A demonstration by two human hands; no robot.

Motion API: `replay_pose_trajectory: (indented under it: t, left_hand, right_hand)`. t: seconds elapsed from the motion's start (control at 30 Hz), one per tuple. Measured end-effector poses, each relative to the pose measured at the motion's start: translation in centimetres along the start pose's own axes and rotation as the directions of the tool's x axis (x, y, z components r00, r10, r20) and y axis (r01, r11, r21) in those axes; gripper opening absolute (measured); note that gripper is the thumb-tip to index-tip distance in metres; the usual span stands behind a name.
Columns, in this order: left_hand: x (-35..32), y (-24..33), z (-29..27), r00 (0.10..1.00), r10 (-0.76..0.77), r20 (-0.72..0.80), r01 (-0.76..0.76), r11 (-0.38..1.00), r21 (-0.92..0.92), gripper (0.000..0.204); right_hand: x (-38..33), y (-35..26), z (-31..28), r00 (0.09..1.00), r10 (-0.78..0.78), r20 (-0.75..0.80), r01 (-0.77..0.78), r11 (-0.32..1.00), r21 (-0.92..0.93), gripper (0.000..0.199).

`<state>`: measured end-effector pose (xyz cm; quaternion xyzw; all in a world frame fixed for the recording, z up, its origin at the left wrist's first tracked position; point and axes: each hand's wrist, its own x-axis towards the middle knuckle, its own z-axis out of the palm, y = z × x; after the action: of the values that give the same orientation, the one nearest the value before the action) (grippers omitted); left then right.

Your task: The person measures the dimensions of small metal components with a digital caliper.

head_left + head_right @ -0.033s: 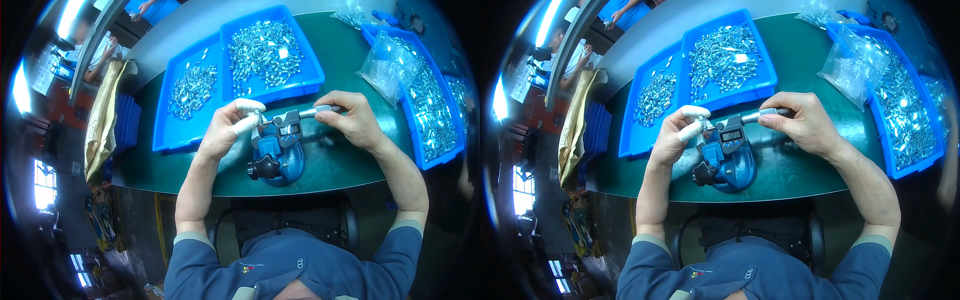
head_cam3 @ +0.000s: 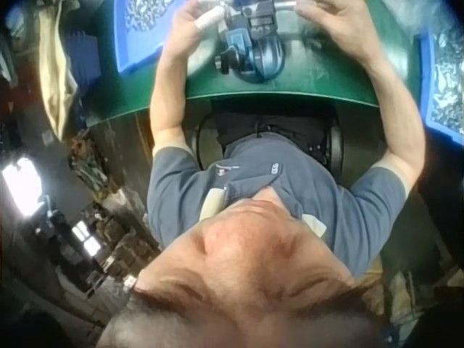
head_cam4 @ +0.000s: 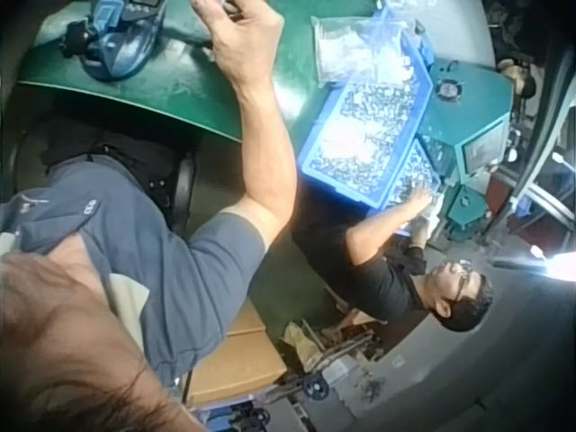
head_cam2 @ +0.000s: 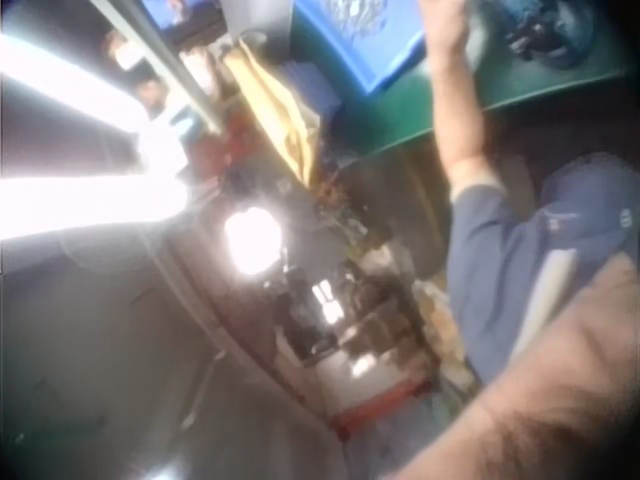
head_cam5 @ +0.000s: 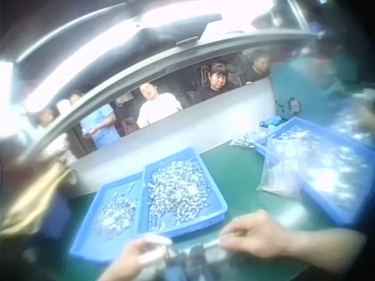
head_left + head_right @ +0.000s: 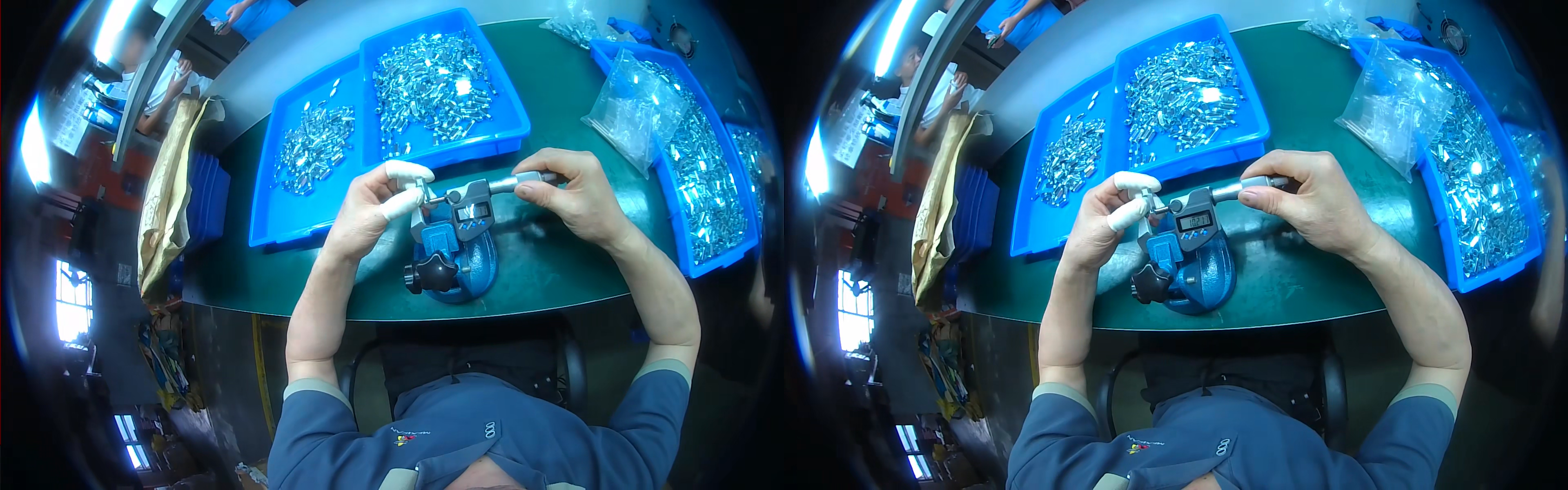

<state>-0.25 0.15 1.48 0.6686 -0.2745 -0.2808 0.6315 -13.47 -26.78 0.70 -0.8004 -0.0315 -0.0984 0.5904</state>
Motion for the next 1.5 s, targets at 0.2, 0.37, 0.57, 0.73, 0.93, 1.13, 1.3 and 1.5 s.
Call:
replay_pose_trajectory:
  t: [0.2,0.37,0.57,0.73,0.93,1.13,1.3,1.5]
  left_hand:
    - [0.02,-0.06,0.14,1.0,-0.021,-0.014,0.021,0.999,-0.028,0.025]
    - [-0.05,0.07,0.26,0.999,-0.035,-0.018,0.035,0.999,-0.029,0.026]
    - [0.13,-0.48,0.16,1.0,-0.006,-0.001,0.006,0.999,-0.034,0.028]
    - [0.14,-0.6,0.09,1.0,0.002,0.023,-0.001,0.999,-0.052,0.03]
    - [0.28,-0.63,-0.14,1.0,0.021,0.022,-0.021,1.0,-0.016,0.03]
    - [0.18,-0.51,-0.09,0.999,0.038,0.034,-0.038,0.999,0.006,0.031]
    - [0.05,-0.32,-0.01,1.0,0.003,0.029,-0.002,1.0,-0.02,0.031]
    - [0.11,-0.21,0.13,1.0,-0.01,0.013,0.01,1.0,-0.022,0.029]
  right_hand:
    - [0.01,-0.17,0.01,1.0,-0.007,-0.01,0.007,1.0,-0.011,0.02]
    - [0.16,-0.07,0.11,1.0,0.018,0.002,-0.018,0.999,0.029,0.021]
    - [0.26,0.06,0.07,1.0,-0.001,0.006,0.001,1.0,0.012,0.022]
    - [0.23,0.1,0.13,1.0,-0.008,-0.001,0.008,1.0,0.022,0.023]
    - [0.19,-0.02,0.03,1.0,-0.001,0.001,0.001,1.0,0.022,0.023]
    - [0.18,-0.1,-0.03,1.0,-0.006,0.004,0.006,1.0,0.004,0.021]
    - [0.16,0.06,-0.08,1.0,-0.006,0.011,0.007,1.0,-0.024,0.02]
    - [0.11,-0.15,-0.02,1.0,-0.013,0.006,0.013,1.0,0.002,0.019]
